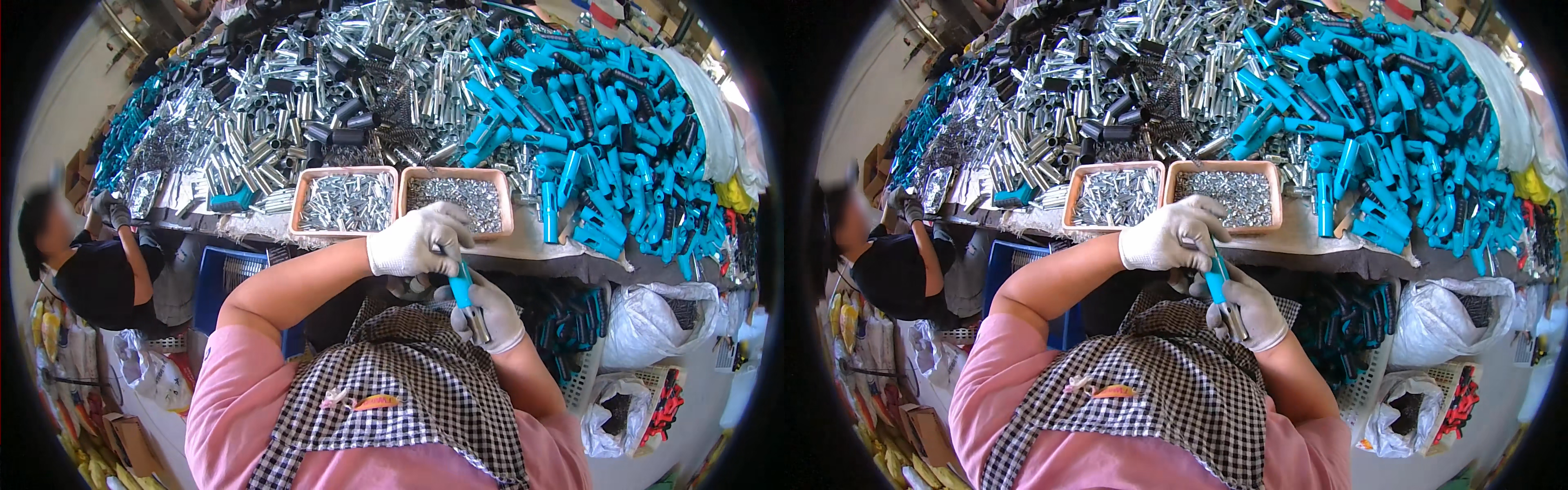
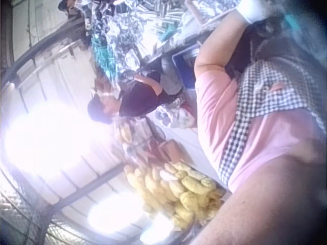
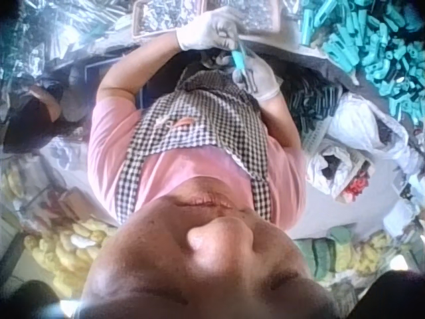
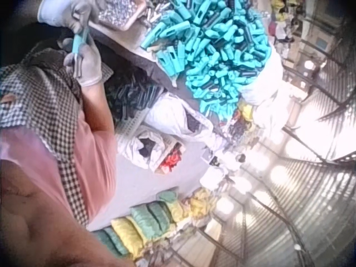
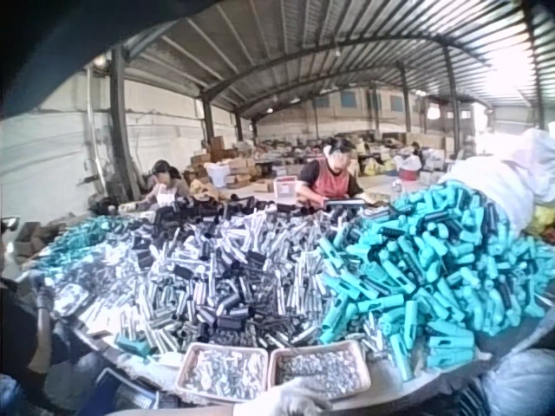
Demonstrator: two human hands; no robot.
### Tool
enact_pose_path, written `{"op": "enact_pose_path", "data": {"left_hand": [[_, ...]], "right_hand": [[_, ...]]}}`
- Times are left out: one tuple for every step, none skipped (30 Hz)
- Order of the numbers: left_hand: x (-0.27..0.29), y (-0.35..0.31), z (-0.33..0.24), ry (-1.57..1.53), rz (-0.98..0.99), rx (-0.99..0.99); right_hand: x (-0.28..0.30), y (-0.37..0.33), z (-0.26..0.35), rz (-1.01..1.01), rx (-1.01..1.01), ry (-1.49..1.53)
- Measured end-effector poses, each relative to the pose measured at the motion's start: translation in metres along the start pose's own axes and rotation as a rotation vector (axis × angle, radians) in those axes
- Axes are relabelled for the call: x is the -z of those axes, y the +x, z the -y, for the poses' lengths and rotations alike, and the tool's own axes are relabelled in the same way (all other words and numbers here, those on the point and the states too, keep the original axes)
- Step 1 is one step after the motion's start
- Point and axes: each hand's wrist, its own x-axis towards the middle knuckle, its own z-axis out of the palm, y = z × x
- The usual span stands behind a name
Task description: Manually assembling metal tubes and teal plastic handles into finished tool components at a factory workbench.
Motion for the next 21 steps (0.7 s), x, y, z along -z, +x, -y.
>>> {"op": "enact_pose_path", "data": {"left_hand": [[0.002,-0.003,-0.001,-0.066,0.047,0.062],[0.003,-0.005,-0.002,-0.135,0.092,0.123],[0.005,-0.005,-0.010,-0.109,0.185,0.341],[0.004,-0.009,-0.010,-0.132,0.214,0.445],[0.004,-0.012,-0.013,-0.154,0.241,0.549],[0.005,-0.013,-0.017,-0.071,0.283,0.554],[0.006,-0.013,-0.022,0.009,0.318,0.535],[0.008,-0.013,-0.027,0.088,0.354,0.518],[0.009,-0.015,-0.029,0.165,0.384,0.473],[0.008,-0.019,-0.029,0.188,0.390,0.432],[0.009,-0.020,-0.032,0.213,0.397,0.389],[0.011,-0.019,-0.037,0.236,0.489,0.392],[0.011,-0.019,-0.043,0.304,0.614,0.468],[0.008,-0.020,-0.040,0.354,0.720,0.428],[0.006,-0.024,-0.040,0.385,0.732,0.430],[0.005,-0.028,-0.040,0.416,0.745,0.431],[0.006,-0.035,-0.040,0.426,0.662,0.380],[0.005,-0.040,-0.041,0.402,0.612,0.442],[0.005,-0.044,-0.041,0.378,0.562,0.503],[0.007,-0.049,-0.037,0.304,0.500,0.538],[0.007,-0.057,-0.029,0.186,0.447,0.564]], "right_hand": [[-0.001,-0.001,0.001,0.007,-0.045,-0.016],[-0.001,-0.002,-0.001,0.010,-0.037,-0.090],[-0.001,-0.003,-0.002,0.013,-0.029,-0.165],[-0.003,-0.004,0.000,0.007,-0.030,-0.271],[-0.002,-0.004,-0.002,0.023,-0.034,-0.349],[0.001,-0.002,-0.005,0.040,-0.038,-0.428],[0.002,-0.001,-0.006,0.081,-0.035,-0.408],[0.000,0.001,-0.005,0.094,-0.045,-0.435],[-0.002,0.002,-0.004,0.108,-0.056,-0.462],[-0.006,0.002,-0.002,0.100,-0.070,-0.466],[-0.005,0.004,-0.004,0.123,-0.067,-0.481],[-0.002,0.006,-0.007,0.146,-0.063,-0.497],[0.001,0.008,-0.007,0.193,-0.063,-0.594],[0.000,0.009,-0.006,0.205,-0.080,-0.632],[-0.001,0.010,-0.005,0.214,-0.097,-0.669],[-0.001,0.011,-0.002,0.213,-0.100,-0.737],[0.002,0.013,-0.001,0.237,-0.004,-0.965],[0.002,0.017,0.001,0.257,0.098,-1.189],[0.003,0.014,0.006,0.224,0.150,-1.407],[-0.007,0.012,0.011,0.173,0.159,-1.508],[-0.017,0.011,0.015,0.119,0.170,-1.611]]}}
